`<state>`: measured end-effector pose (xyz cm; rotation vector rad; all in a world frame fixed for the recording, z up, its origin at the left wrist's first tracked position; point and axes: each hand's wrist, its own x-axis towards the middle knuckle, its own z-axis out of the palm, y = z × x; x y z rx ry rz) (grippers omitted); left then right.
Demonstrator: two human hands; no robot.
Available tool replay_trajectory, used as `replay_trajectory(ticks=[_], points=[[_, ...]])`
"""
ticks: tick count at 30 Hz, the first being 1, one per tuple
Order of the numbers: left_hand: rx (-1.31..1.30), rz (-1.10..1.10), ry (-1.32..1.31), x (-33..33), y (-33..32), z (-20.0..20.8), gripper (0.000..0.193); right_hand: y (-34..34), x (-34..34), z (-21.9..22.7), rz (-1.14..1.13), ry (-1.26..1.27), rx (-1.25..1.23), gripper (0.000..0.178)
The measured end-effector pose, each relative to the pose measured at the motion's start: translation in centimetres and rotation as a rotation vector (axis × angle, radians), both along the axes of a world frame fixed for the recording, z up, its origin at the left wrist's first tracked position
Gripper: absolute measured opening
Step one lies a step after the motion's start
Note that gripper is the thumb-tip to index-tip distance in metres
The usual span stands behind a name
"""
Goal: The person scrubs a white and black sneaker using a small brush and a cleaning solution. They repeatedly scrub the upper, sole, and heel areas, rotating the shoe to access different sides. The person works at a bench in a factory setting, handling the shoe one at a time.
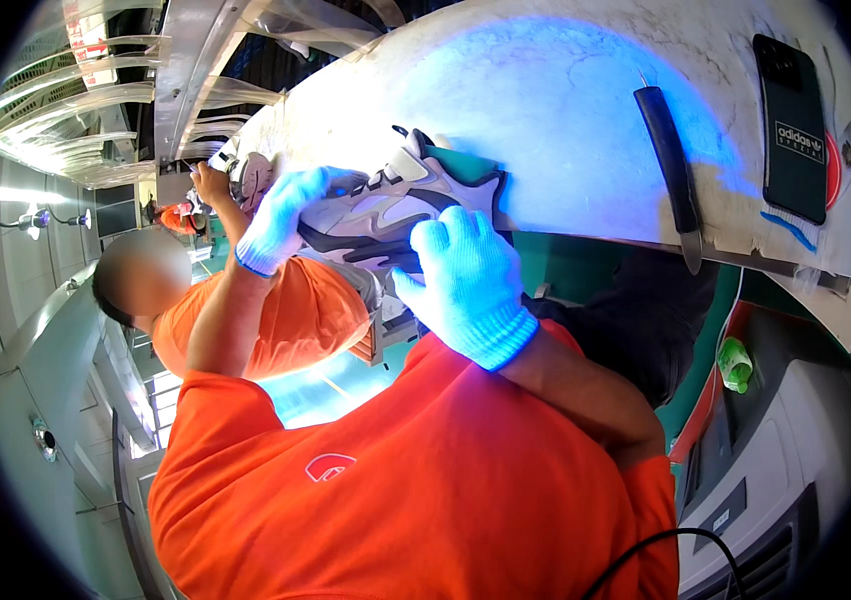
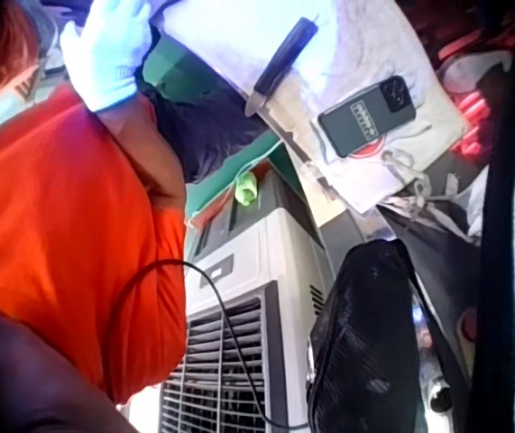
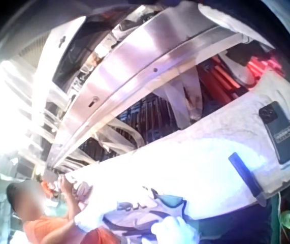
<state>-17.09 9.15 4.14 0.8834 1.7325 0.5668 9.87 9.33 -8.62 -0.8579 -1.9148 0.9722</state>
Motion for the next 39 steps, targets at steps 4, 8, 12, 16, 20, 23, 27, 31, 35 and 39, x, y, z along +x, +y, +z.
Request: replay_trajectory(ticks=[4, 8, 12, 16, 20, 23, 27, 31, 35, 39], points=[[-0.121, -0.533, 0.241, 1.4, 1.7, 2.5, 0.098, -0.2, 0.2, -0.1, 0.013, -0.001, -0.004, 0.051], [-0.185, -0.823, 0.569, 3.7, 3.5, 2.8, 0.112, -0.2, 0.0, 0.2, -0.02, 0.02, -0.024, 0.054], [-0.176, -0.862, 0.657, 4.8, 3.9, 2.8, 0.109, -0.1, -0.2, 0.3, -0.034, 0.051, -0.046, 0.06], [-0.135, -0.835, 0.665, 4.8, 3.4, 2.5, 0.108, 0.1, -0.1, 0.5, -0.036, 0.054, -0.089, 0.064], [-0.179, -0.828, 0.68, 5.1, 3.4, 2.5, 0.106, 0.2, -0.1, 0.5, -0.036, 0.044, -0.104, 0.066], [-0.2, -0.821, 0.682, 5.6, 3.5, 2.7, 0.105, 0.2, -0.1, 0.5, -0.023, 0.043, -0.129, 0.066], [-0.177, -0.835, 0.746, 5.8, 3.3, 2.4, 0.107, 0.4, -0.3, 0.6, -0.034, 0.02, -0.109, 0.065], [-0.209, -0.835, 0.845, 6.9, 3.4, 2.2, 0.106, 0.3, -0.8, 0.5, -0.05, 0.009, -0.102, 0.065], [-0.252, -0.745, 0.824, 7.7, 3.7, 2.0, 0.095, 0.5, -0.7, 0.4, -0.042, 0.011, -0.097, 0.065], [-0.211, -0.7, 0.8, 7.8, 3.3, 1.7, 0.085, 0.4, -0.4, 0.7, -0.009, -0.007, -0.11, 0.066]])
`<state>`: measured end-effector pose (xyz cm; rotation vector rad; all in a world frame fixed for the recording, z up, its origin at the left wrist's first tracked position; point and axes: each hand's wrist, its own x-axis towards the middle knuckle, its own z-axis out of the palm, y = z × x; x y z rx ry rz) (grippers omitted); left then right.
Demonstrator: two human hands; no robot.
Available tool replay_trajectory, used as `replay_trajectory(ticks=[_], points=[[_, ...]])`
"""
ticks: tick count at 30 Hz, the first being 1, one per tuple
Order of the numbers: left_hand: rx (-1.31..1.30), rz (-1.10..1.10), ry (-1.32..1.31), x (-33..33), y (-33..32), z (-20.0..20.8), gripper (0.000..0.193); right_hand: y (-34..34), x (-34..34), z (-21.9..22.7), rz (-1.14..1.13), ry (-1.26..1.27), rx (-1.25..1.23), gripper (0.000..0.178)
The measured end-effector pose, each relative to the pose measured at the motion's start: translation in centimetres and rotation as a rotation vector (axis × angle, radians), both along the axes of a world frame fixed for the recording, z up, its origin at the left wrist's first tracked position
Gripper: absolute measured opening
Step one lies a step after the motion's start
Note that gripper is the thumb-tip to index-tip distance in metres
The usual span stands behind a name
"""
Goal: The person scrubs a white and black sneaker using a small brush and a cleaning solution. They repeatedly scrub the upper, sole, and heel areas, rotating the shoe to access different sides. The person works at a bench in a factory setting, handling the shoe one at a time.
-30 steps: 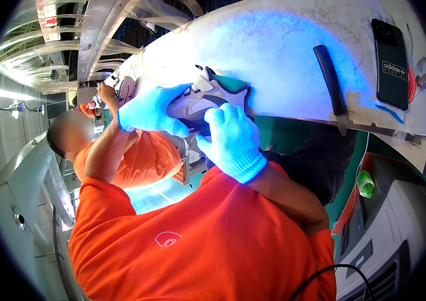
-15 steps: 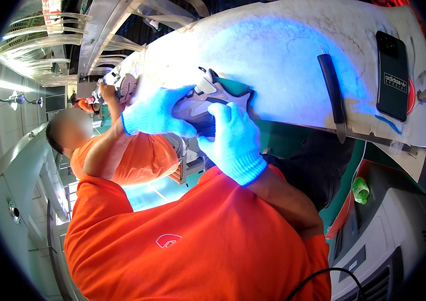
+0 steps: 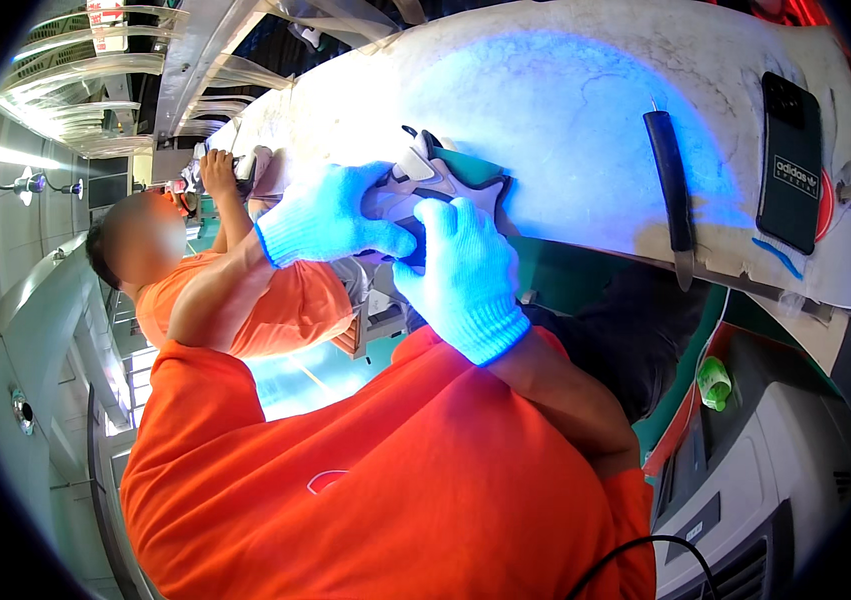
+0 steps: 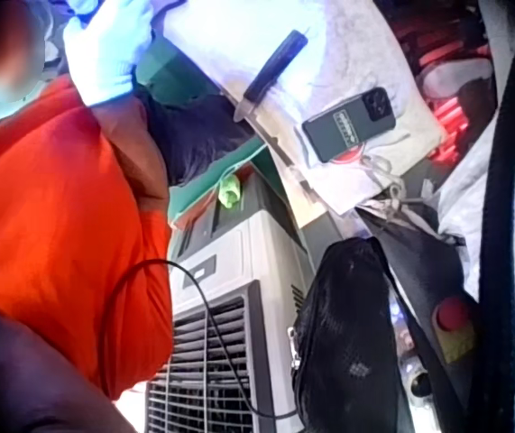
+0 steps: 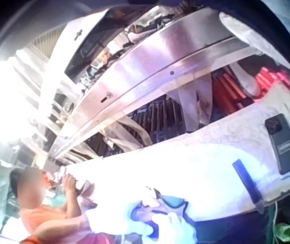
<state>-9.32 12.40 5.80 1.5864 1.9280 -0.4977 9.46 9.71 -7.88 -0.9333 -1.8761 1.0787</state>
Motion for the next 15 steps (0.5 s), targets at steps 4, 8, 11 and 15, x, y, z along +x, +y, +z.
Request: replay_trajectory(ticks=[4, 8, 11, 15], points=[[0.116, -0.007, 0.127, 0.4, -0.4, -1.4, 0.086, -0.1, -0.2, 0.0, 0.007, -0.01, 0.007, 0.068], [0.027, -0.028, 0.154, 0.3, -0.4, -0.9, 0.09, -0.6, -0.3, 0.3, -0.008, -0.021, 0.028, 0.069], [-0.11, -0.029, 0.046, 0.0, 0.8, 2.4, 0.102, -0.2, 0.5, 0.8, -0.01, 0.017, 0.055, 0.073], [0.015, 0.162, -0.864, -4.7, -2.3, 5.3, 0.114, -0.8, 5.9, 0.4, 0.014, 0.326, -0.294, 0.09]])
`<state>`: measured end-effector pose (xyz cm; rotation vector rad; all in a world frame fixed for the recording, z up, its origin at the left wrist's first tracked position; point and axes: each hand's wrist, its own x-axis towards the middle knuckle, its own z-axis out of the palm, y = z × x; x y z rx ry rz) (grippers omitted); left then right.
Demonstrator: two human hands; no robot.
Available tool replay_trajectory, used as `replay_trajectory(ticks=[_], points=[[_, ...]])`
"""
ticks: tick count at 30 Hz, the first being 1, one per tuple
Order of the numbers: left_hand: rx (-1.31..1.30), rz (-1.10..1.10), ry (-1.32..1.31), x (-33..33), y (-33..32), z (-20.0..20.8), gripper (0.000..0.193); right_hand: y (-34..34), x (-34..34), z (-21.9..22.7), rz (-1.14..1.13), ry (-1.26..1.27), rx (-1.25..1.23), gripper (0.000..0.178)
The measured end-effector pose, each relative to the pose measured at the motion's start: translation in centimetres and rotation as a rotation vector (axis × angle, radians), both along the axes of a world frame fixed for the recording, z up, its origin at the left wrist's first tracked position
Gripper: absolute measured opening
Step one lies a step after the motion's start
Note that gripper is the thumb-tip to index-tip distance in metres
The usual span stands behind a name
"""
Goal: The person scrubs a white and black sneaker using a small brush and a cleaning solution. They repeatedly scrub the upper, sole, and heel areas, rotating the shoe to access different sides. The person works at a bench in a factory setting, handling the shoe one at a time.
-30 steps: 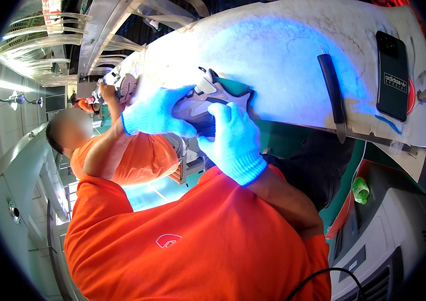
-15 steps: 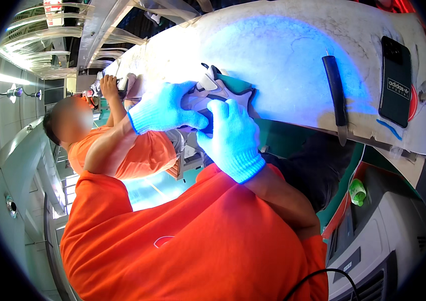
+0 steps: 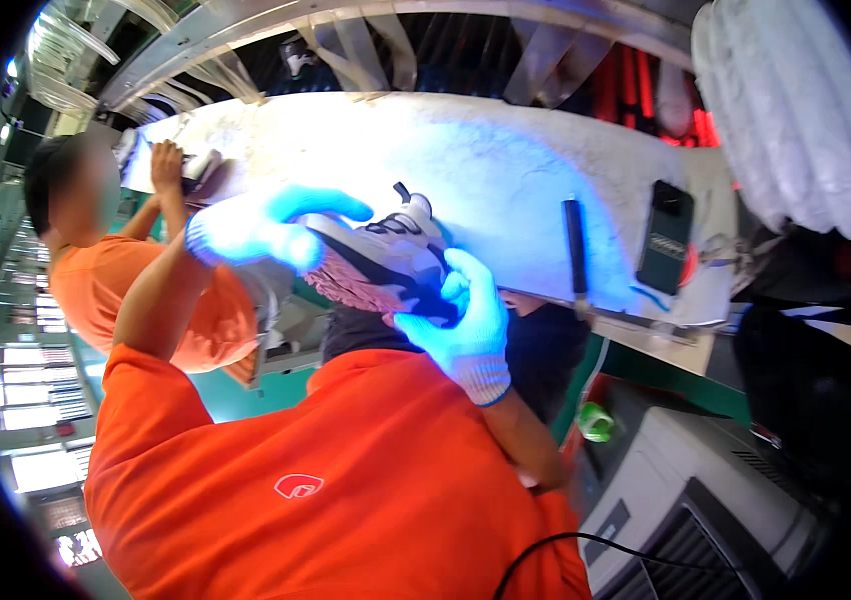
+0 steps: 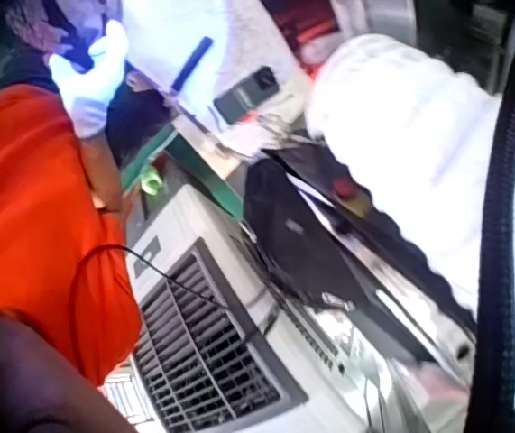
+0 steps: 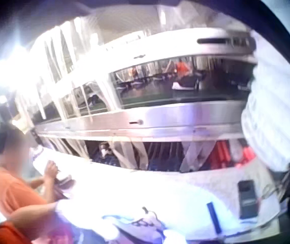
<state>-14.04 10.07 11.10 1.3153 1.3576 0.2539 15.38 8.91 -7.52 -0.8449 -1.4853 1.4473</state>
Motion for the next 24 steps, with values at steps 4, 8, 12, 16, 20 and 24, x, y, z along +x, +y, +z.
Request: replay_trajectory(ticks=[4, 8, 12, 16, 20, 24], points=[[0.162, 0.484, -0.779, 4.9, -6.5, -7.2, 0.077, -0.9, 1.5, -3.3, -0.005, 0.385, -0.252, 0.106], [-0.08, 0.708, -0.713, 10.6, -11.1, -14.2, 0.065, -1.4, 0.9, -0.1, -0.143, 0.458, -0.567, 0.075], [0.012, 0.891, -0.94, 14.2, -10.9, -14.2, 0.063, -2.3, 1.0, 1.7, -0.132, 0.372, -0.614, 0.057], [0.074, 0.985, -0.707, 14.8, -10.3, -14.2, 0.053, -4.4, 1.9, -0.8, -0.136, 0.169, -0.515, 0.06], [0.071, 0.881, -0.75, 11.8, -10.1, -14.9, 0.05, -2.3, 4.5, 4.1, -0.148, 0.183, -0.081, 0.106], [0.232, 0.668, -0.427, 10.6, -10.1, -16.3, 0.053, -0.2, 1.9, 11.2, 0.201, -0.045, 0.023, 0.103]])
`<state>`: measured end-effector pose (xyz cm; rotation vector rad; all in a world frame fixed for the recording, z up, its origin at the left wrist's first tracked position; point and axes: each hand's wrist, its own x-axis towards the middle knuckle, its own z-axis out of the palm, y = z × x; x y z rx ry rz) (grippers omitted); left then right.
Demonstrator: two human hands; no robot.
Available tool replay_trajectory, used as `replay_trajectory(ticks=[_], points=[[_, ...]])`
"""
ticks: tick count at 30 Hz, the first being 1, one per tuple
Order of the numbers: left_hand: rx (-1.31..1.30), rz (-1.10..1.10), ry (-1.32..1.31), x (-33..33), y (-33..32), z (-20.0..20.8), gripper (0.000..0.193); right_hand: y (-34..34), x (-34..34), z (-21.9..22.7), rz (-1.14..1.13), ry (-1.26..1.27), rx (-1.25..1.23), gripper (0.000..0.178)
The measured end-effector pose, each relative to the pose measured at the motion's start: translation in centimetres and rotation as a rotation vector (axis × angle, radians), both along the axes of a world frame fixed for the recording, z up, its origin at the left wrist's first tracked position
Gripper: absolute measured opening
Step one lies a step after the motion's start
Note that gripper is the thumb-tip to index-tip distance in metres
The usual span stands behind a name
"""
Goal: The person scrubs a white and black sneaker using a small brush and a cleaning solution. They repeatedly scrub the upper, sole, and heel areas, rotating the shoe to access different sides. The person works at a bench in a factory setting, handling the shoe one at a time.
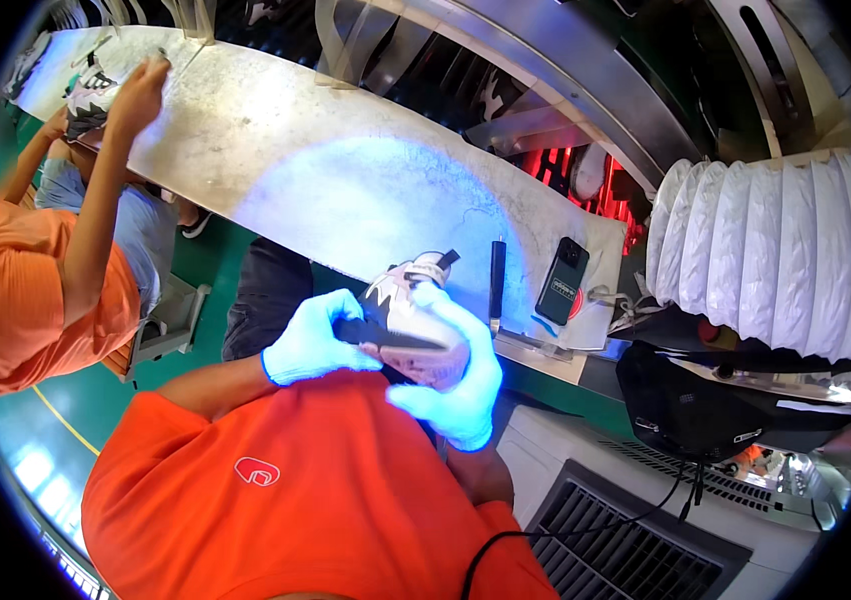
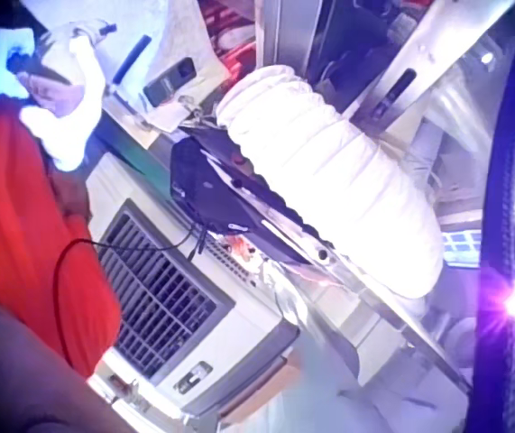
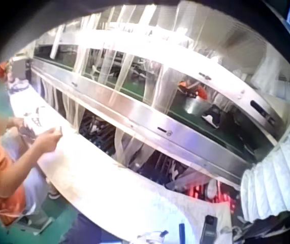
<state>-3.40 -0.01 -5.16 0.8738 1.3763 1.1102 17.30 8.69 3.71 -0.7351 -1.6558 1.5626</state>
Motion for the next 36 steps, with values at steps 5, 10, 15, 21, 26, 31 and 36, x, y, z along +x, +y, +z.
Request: replay_trajectory(ticks=[5, 10, 15, 21, 26, 31, 36], points=[[0.174, -0.053, 0.092, -2.4, -0.5, -0.8, 0.061, -2.0, -3.1, -2.0, -0.093, -0.155, 0.48, 0.065], [0.568, -0.035, 0.108, -4.5, -0.8, 1.7, 0.052, -1.8, -5.1, -3.5, -0.03, -0.153, 0.694, 0.074], [0.65, 0.03, 0.11, -5.2, -0.7, 4.4, 0.034, -2.0, -6.0, -2.6, 0.013, -0.274, 0.747, 0.075], [0.958, -0.119, 0.182, -5.2, 1.1, 3.9, 0.035, -1.4, -4.5, -3.6, -0.022, -0.071, 0.604, 0.085], [0.892, -0.207, 0.209, -3.9, 3.7, 4.9, 0.036, -1.2, -2.3, -4.0, -0.027, -0.024, 0.568, 0.078], [0.704, -0.323, 0.25, -1.7, 3.1, 5.5, 0.037, -2.1, -0.4, -4.0, -0.059, -0.02, 0.55, 0.071], [0.616, -0.308, 0.286, -0.5, 2.6, 5.4, 0.043, -2.6, 1.2, -4.3, -0.075, -0.071, 0.529, 0.064]])
